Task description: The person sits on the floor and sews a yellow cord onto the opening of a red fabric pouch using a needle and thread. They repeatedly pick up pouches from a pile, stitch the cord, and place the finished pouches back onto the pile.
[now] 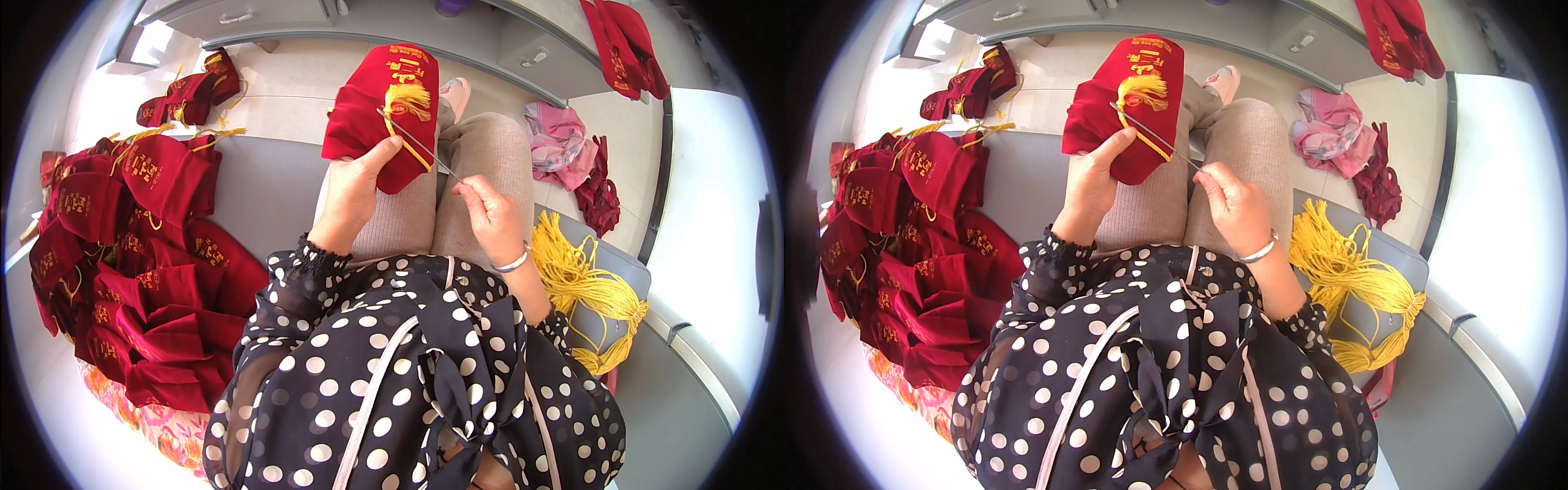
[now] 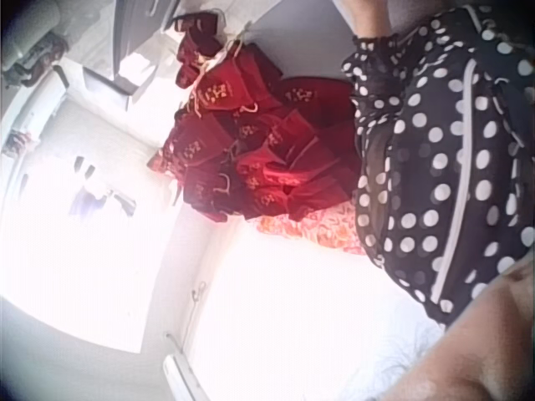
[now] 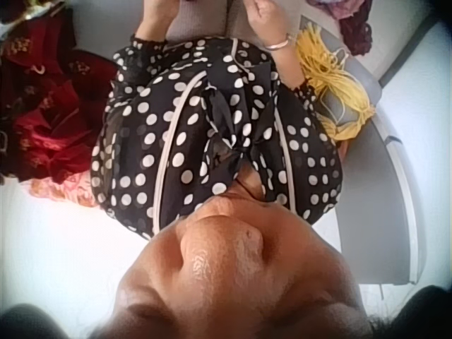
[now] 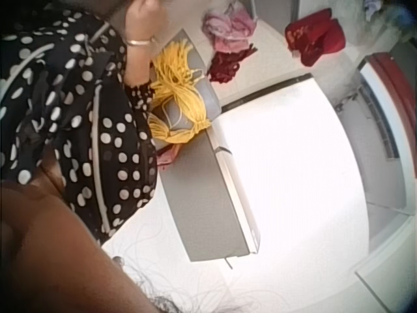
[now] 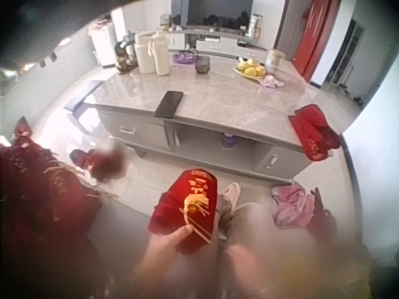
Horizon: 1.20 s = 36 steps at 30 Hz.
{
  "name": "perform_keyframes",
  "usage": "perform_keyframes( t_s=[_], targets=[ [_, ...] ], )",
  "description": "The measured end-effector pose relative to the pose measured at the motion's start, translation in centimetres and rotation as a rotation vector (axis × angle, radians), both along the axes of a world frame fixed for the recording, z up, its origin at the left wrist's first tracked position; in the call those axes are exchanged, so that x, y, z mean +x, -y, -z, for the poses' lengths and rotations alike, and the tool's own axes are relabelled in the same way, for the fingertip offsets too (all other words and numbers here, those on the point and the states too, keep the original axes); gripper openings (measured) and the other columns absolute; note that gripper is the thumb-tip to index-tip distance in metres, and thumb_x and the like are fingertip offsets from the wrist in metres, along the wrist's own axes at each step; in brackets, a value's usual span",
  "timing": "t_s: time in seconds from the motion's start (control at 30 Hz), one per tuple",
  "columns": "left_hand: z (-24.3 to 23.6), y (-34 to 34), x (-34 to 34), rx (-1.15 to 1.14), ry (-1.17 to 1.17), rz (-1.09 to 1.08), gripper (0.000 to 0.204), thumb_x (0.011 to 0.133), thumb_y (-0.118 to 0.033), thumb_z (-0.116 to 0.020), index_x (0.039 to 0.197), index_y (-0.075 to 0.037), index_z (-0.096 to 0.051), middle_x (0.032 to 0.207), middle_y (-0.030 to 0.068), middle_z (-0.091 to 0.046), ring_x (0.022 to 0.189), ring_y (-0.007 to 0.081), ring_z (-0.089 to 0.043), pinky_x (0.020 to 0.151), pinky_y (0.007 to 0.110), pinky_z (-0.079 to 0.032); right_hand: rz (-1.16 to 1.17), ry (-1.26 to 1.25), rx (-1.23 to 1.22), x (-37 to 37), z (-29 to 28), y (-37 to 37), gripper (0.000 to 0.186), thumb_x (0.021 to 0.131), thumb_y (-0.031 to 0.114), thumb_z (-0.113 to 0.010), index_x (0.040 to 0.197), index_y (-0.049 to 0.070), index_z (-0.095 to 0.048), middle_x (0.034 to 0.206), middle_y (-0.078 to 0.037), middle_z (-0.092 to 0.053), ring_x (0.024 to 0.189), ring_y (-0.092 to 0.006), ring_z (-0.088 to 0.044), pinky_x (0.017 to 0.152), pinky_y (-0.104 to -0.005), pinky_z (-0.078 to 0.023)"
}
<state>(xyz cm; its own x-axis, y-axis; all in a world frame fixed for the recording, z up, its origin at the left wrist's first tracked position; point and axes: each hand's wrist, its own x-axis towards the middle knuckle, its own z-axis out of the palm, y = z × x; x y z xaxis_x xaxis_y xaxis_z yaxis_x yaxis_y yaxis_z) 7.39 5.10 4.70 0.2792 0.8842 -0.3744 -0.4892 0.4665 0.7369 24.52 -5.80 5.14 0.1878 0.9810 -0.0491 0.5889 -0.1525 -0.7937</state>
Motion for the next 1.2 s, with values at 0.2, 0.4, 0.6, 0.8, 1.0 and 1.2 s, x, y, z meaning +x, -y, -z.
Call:
perform_keyframes(
  t_s=[0.2,0.4,0.6,0.8,1.0,1.2],
  targets=[
    [-1.3,1.0,0.0,0.349,-0.302,0.186,0.041,0.082,-0.007,-0.069,0.118,0.0,-0.052,0.107,0.0059,-0.061,0.095,0.0127,-0.058,0.084,0.028,-0.047,0.261,-0.334,0.137,-0.3,0.2,-2.0,0.024,0.098,0.022,-0.047,0.089,0.005,-0.061,0.061,0.003,-0.048,0.049,-0.0075,-0.043,0.046,-0.0232,-0.035],
    [-2.7,2.2,-3.7,0.068,-0.026,0.301,0.038,0.097,-0.014,-0.049,0.132,-0.001,-0.041,0.127,0.0111,-0.052,0.116,0.0217,-0.052,0.098,0.038,-0.044,0.467,-0.571,0.237,2.8,-1.2,-2.2,0.025,0.099,0.023,-0.045,0.092,0.005,-0.061,0.059,0.009,-0.034,0.05,0.0,-0.028,0.044,-0.0184,-0.022],
    [0.5,2.7,-5.9,-0.34,0.168,0.046,0.04,0.095,-0.012,-0.05,0.132,-0.001,-0.04,0.131,0.011,-0.05,0.118,0.0235,-0.05,0.101,0.04,-0.042,0.26,-0.376,0.094,1.3,-0.4,-2.5,0.024,0.098,0.024,-0.047,0.093,0.005,-0.062,0.062,0.008,-0.043,0.052,-0.0019,-0.036,0.046,-0.0195,-0.03],
    [1.5,4.0,-6.3,-0.3,0.128,-0.034,0.039,0.095,-0.013,-0.052,0.131,-0.001,-0.042,0.131,0.0098,-0.05,0.118,0.0219,-0.05,0.1,0.038,-0.042,0.009,-0.003,0.053,-1.5,0.8,-4.7,0.018,0.093,0.023,-0.052,0.092,0.008,-0.061,0.073,-0.016,-0.062,0.064,-0.0331,-0.062,0.055,-0.04,-0.047],
    [1.5,4.9,-7.6,-0.401,0.012,-0.1,0.034,0.093,-0.015,-0.056,0.123,0.001,-0.051,0.119,0.0118,-0.059,0.105,0.0218,-0.061,0.093,0.035,-0.048,-0.04,0.102,-0.072,-0.5,6.6,-6.7,0.024,0.094,0.028,-0.05,0.093,0.005,-0.059,0.08,-0.019,-0.062,0.077,-0.0405,-0.059,0.063,-0.0462,-0.047],
    [1.7,4.8,-6.9,0.004,-0.374,-0.147,0.034,0.089,-0.011,-0.062,0.12,0.003,-0.055,0.109,0.0048,-0.063,0.096,0.0096,-0.059,0.09,0.025,-0.045,0.208,-0.213,0.011,1.5,7.2,-6.6,0.03,0.095,0.031,-0.054,0.106,0.004,-0.057,0.064,-0.001,-0.052,0.057,-0.011,-0.05,0.052,-0.0272,-0.041]
  ],
)
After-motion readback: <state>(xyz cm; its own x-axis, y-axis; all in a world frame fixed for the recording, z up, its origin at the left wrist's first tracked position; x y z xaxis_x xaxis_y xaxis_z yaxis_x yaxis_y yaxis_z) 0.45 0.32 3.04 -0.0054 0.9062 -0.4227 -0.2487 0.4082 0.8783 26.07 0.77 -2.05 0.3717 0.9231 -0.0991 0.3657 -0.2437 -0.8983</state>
